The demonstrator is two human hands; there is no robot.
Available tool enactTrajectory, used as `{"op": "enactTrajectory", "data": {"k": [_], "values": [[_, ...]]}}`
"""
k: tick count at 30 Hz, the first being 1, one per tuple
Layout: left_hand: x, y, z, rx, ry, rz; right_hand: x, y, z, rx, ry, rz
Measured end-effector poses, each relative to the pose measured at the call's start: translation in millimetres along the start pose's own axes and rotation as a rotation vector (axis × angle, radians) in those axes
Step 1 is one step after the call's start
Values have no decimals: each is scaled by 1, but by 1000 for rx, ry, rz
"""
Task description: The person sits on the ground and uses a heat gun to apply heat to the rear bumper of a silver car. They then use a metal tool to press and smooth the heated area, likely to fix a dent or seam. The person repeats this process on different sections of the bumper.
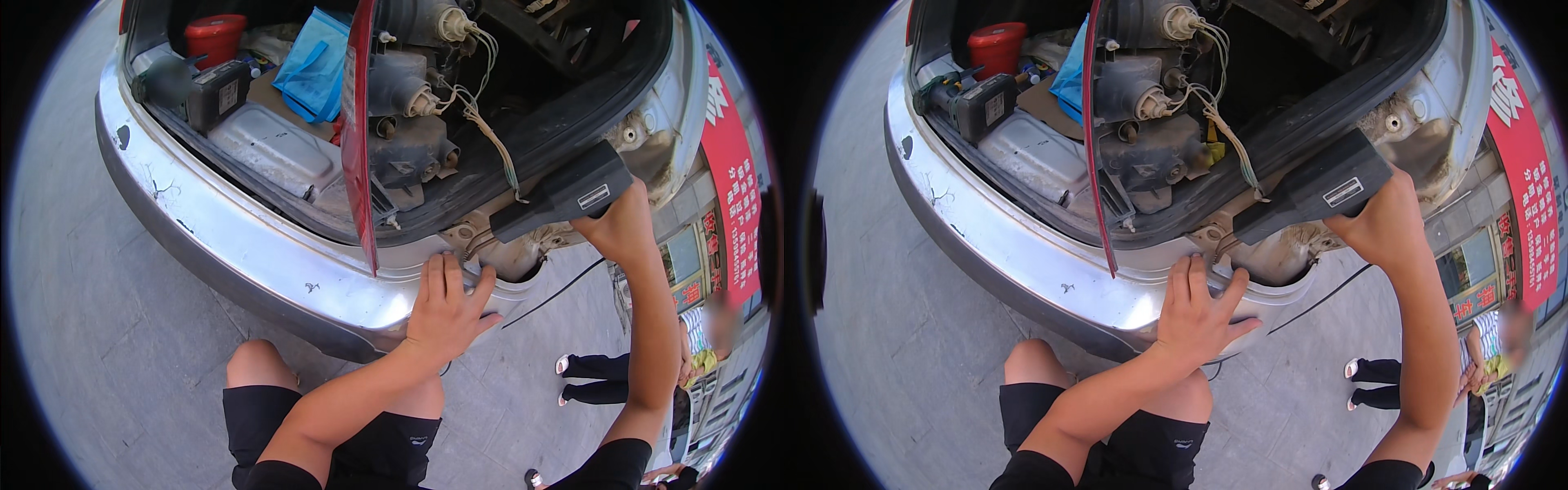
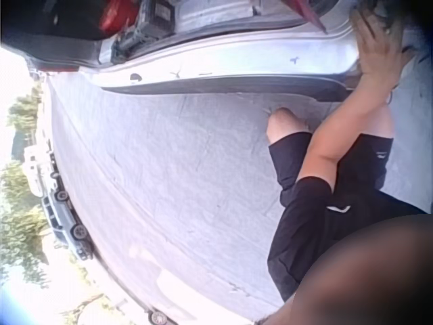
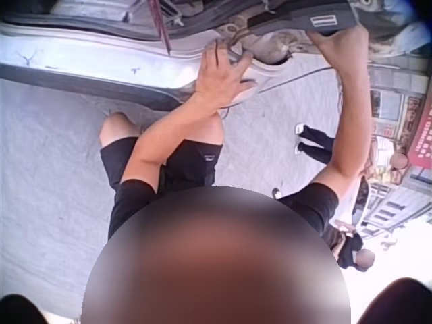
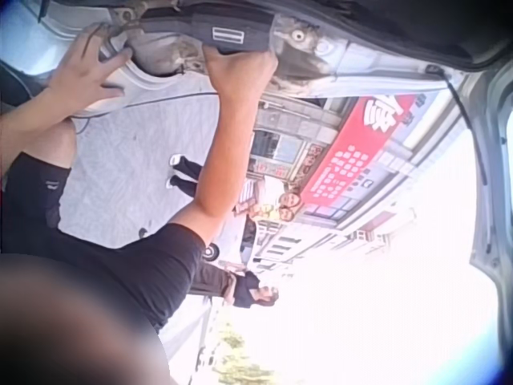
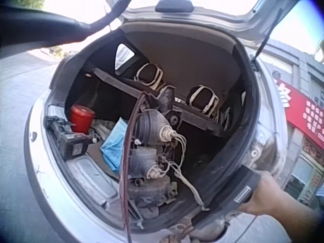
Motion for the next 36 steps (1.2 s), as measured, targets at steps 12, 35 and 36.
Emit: {"op": "enactTrajectory", "data": {"k": [12, 35, 36], "values": [[-1, 0, 1, -9, -9, 0, 0, -2, 1, 12, 1, 16], [0, 0, 0, -10, -4, -8, 0, -2, 2, 7, -21, -30], [0, 0, 0, -9, -2, -9, 0, -2, 2, 9, -24, -36]]}}
Point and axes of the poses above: each hand's wrist, its own x-axis away from the middle knuckle, its own z-axis out of the back of the hand, y = z × x, the point moved 6 cm from there along -x, towards the middle knuckle, and after that the axes turned 6 degrees about -y, right-handed, at the moved point
